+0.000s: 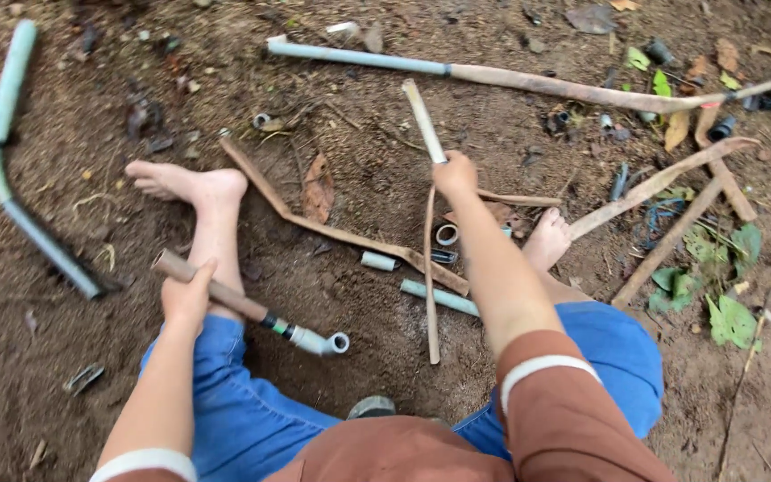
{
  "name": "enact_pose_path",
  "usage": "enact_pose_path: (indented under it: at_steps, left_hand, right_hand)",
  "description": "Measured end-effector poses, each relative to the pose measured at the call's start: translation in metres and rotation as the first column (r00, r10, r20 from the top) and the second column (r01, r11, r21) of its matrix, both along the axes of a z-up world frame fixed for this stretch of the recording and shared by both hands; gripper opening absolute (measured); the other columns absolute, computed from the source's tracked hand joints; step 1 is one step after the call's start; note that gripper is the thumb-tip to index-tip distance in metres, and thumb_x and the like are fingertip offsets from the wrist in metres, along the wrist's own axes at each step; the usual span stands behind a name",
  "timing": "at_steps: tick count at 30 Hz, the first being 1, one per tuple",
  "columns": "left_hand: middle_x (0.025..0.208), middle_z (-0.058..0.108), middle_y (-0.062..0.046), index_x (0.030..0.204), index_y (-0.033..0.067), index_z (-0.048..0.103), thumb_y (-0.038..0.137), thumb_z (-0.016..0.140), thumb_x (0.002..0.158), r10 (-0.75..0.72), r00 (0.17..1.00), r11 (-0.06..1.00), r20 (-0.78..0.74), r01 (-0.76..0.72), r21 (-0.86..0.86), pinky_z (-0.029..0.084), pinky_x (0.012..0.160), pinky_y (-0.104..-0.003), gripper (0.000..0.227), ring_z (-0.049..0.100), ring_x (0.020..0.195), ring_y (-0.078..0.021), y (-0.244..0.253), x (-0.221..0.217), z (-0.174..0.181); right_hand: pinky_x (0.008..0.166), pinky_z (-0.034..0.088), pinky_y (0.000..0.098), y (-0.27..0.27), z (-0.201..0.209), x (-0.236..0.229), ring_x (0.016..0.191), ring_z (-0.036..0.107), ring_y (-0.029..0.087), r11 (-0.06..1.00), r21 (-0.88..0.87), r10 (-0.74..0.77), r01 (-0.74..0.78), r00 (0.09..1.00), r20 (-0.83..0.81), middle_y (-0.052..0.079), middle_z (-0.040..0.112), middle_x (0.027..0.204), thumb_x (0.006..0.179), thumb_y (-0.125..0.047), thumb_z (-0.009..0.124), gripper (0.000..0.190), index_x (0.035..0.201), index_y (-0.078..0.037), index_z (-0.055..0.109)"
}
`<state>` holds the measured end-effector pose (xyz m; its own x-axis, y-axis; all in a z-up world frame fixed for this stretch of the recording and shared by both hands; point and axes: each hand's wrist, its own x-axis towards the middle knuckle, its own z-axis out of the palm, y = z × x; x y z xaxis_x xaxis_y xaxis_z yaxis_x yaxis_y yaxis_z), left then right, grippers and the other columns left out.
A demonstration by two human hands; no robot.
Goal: Sawing a PVC pipe and attempting to assemble a structure using various pipes and connectors on the ground.
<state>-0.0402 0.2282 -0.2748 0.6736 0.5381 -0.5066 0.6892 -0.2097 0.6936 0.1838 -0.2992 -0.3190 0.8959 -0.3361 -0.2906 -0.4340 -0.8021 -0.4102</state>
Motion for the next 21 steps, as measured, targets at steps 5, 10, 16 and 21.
enact_pose_path:
  at_steps: [5,10,16,21]
  left_hand:
    - [0.129,0.063,-0.040,0.137,-0.0202,0.060,0.035,0.090,0.100,0.003,0.998,0.998,0.063,-0.006,0.056,0.058,0.086,-0.062,0.073,0.061,0.126,-0.0481,0.001,-0.006,0.008]
    - [0.109,0.069,-0.025,0.123,-0.0137,0.066,0.031,0.075,0.106,-0.047,0.999,0.999,-0.016,0.048,0.022,0.057,0.076,-0.040,0.049,0.067,0.089,-0.0313,-0.006,0.002,0.031]
    - [0.105,0.066,-0.020,0.124,-0.0071,0.066,0.028,0.072,0.109,-0.051,0.997,0.999,-0.063,0.052,0.013,0.056,0.075,-0.039,0.039,0.063,0.083,-0.0272,-0.009,0.006,0.037]
    - [0.093,0.065,-0.015,0.107,-0.0032,0.069,0.029,0.073,0.110,-0.058,0.998,0.998,-0.016,0.059,0.038,0.053,0.068,-0.036,0.033,0.060,0.074,-0.0239,-0.003,-0.002,0.027]
  right_hand:
    - [0.107,0.057,0.0521,0.010,-0.065,0.021,0.125,0.072,0.033,0.933,0.223,-0.260,0.282,0.958,-0.122,0.010,0.080,0.119,0.087,-0.036,0.069,0.040,0.124,-0.024,0.079]
    - [0.058,0.055,0.0236,0.033,0.008,0.025,0.071,0.068,0.011,0.872,0.316,-0.285,0.372,0.914,-0.290,0.006,0.076,0.126,0.105,-0.019,0.059,0.041,0.145,-0.011,0.061]
    - [0.070,0.054,0.0290,0.045,0.011,0.032,0.084,0.071,0.015,0.848,0.338,-0.319,0.410,0.902,-0.292,0.007,0.076,0.129,0.104,-0.018,0.057,0.045,0.149,-0.013,0.059]
    - [0.050,0.048,0.0246,0.050,0.008,0.045,0.056,0.059,0.011,0.800,0.384,-0.333,0.462,0.873,-0.357,0.008,0.074,0.093,0.106,-0.014,0.055,0.037,0.141,-0.004,0.065]
